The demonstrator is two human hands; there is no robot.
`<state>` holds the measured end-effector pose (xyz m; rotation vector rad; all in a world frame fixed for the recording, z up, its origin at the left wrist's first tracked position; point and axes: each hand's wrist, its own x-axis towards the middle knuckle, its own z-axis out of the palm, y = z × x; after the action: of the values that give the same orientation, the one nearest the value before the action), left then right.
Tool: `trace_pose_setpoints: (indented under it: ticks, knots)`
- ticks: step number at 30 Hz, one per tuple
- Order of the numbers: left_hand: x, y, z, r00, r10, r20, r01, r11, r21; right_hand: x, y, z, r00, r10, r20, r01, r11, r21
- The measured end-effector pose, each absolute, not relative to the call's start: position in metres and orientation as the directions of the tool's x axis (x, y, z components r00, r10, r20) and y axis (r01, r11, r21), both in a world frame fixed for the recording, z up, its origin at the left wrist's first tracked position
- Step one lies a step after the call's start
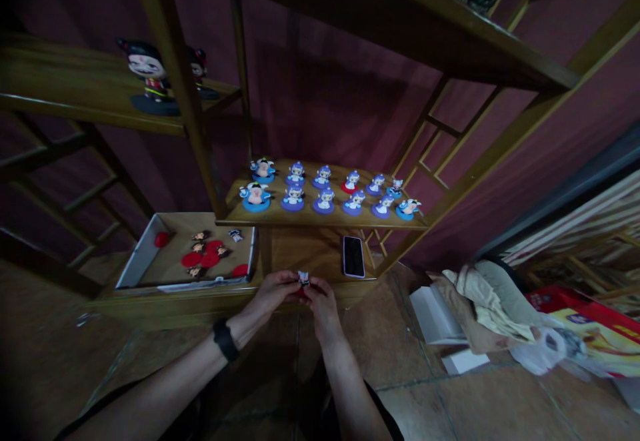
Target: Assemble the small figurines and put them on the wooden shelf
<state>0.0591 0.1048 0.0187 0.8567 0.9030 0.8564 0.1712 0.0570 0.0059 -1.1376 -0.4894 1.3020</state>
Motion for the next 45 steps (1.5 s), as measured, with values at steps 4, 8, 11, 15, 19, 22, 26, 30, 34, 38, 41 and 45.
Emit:
trace_pose_setpoints:
  ticks: [4, 8, 11, 15, 19, 22, 26, 30, 34, 38, 41, 45]
  knots:
    - [0.059, 0.104, 0.021, 0.369, 0.879, -0.301, -0.244, 0.404, 0.882, 0.172, 0.057, 0.005, 0.255, 0.925, -0.283, -0.49, -0.129, -0.862]
    - [0.056, 0.105, 0.021, 0.398, 0.863, -0.312, -0.248, 0.428, 0.869, 0.174, 0.058, 0.002, 0.257, 0.924, -0.282, -0.505, -0.121, -0.855]
    - [0.054, 0.107, 0.018, 0.409, 0.853, -0.324, -0.248, 0.446, 0.86, 0.174, 0.059, 0.001, 0.254, 0.925, -0.282, -0.508, -0.12, -0.853]
    - [0.054, 0.11, 0.014, 0.387, 0.851, -0.356, -0.202, 0.455, 0.867, 0.172, 0.06, 0.003, 0.241, 0.932, -0.269, -0.511, -0.114, -0.852]
    - [0.053, 0.113, 0.012, 0.376, 0.848, -0.374, -0.208, 0.471, 0.857, 0.173, 0.062, 0.003, 0.221, 0.932, -0.288, -0.537, -0.131, -0.834]
    - [0.051, 0.116, 0.009, 0.409, 0.827, -0.386, -0.236, 0.504, 0.831, 0.176, 0.064, 0.001, 0.202, 0.931, -0.303, -0.565, -0.142, -0.813]
    - [0.05, 0.118, 0.007, 0.405, 0.815, -0.415, -0.272, 0.541, 0.796, 0.177, 0.064, -0.001, 0.199, 0.925, -0.324, -0.608, -0.143, -0.781]
    - [0.05, 0.116, 0.011, 0.382, 0.809, -0.447, -0.289, 0.564, 0.773, 0.176, 0.064, -0.001, 0.204, 0.926, -0.316, -0.624, -0.126, -0.771]
    - [0.049, 0.117, 0.013, 0.378, 0.789, -0.484, -0.296, 0.598, 0.745, 0.175, 0.064, -0.001, 0.199, 0.933, -0.298, -0.625, -0.114, -0.772]
    - [0.048, 0.117, 0.009, 0.404, 0.778, -0.481, -0.294, 0.609, 0.737, 0.174, 0.064, -0.004, 0.216, 0.931, -0.293, -0.625, -0.099, -0.774]
    - [0.049, 0.118, 0.006, 0.389, 0.787, -0.479, -0.304, 0.601, 0.74, 0.174, 0.063, -0.005, 0.225, 0.932, -0.284, -0.619, -0.089, -0.78]
    - [0.049, 0.12, 0.005, 0.415, 0.771, -0.484, -0.35, 0.626, 0.697, 0.177, 0.063, 0.001, 0.236, 0.937, -0.257, -0.608, -0.064, -0.791]
